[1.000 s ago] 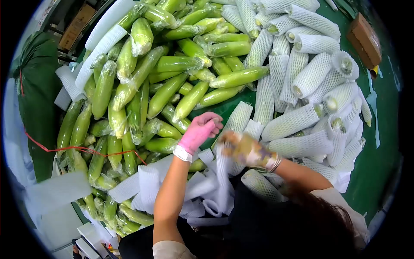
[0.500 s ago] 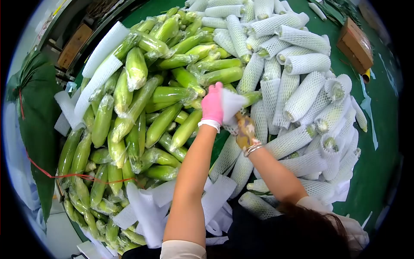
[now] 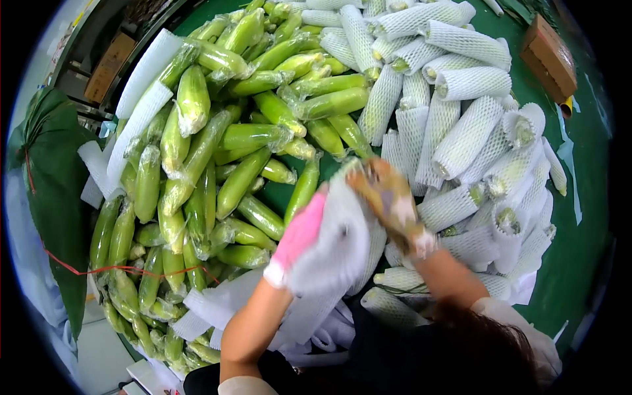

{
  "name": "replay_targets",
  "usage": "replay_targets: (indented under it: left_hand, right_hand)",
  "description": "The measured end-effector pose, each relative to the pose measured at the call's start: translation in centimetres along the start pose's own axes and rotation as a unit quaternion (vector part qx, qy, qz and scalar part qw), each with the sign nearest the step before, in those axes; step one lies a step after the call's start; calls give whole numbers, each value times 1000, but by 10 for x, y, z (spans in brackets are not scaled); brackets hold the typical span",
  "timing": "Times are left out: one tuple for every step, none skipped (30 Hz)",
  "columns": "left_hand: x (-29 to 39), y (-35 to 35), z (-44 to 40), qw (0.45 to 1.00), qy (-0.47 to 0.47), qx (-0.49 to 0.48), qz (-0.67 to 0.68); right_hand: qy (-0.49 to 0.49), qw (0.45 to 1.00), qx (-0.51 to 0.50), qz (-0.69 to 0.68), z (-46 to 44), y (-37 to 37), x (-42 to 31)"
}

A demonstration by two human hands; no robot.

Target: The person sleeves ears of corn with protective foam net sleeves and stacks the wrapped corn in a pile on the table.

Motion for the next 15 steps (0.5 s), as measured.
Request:
replay_targets:
  left_hand:
    - [-4, 7, -15, 1000, -2, 1, -1]
    - [-1, 20, -49, 998, -41, -40, -41]
    - [1, 32, -85, 990, -79, -84, -80]
    - [-4, 34, -102, 981, -143, -82, -105]
    - [-8, 36, -118, 967, -205, -75, -133]
    - [-16, 41, -123, 946, -288, -17, -148]
    - [-22, 46, -136, 944, -304, -18, -125]
    - [-26, 63, -151, 930, -288, 28, -226]
    - [-21, 74, -161, 858, -365, 77, -354]
    - [-15, 76, -162, 761, -429, 126, -471]
    - [-11, 82, -167, 725, -449, 156, -498]
    - [-3, 72, -160, 607, -481, 218, -594]
    - [5, 66, -157, 551, -480, 226, -644]
    - [13, 58, -152, 492, -482, 236, -686]
    - [17, 71, -164, 523, -499, 224, -653]
  right_hand:
    - [230, 958, 109, 129, -17, 5, -14]
    - [443, 835, 213, 247, -26, -1, -13]
    - [228, 973, 27, -22, -72, 7, 14]
    - [132, 990, -26, -28, -109, 8, 47]
    - [32, 997, -72, -28, -144, 9, 81]
    - [-23, 997, -66, -29, -154, 12, 110]
    - [-37, 998, -26, -32, -157, 17, 138]
    - [-24, 999, 29, -18, -161, 21, 157]
    - [11, 996, 93, 15, -160, 22, 160]
    - [74, 970, 200, 120, -151, 24, 139]
    - [82, 963, 226, 125, -146, 20, 124]
    - [88, 956, 252, 125, -146, 17, 117]
    - [45, 970, 211, 108, -146, 11, 108]
    - [-1, 981, 172, 93, -143, 5, 97]
    - [33, 974, 175, 137, -137, 0, 89]
Point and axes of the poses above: each hand's wrist, its own z-axis away from the middle knuckle, its own y-axis out of the back of the hand, x = y × z, the point moved 6 cm from there along -z, towards the middle knuckle, and after that the axes turned 14 degrees about -y, right-handed, at the moved point
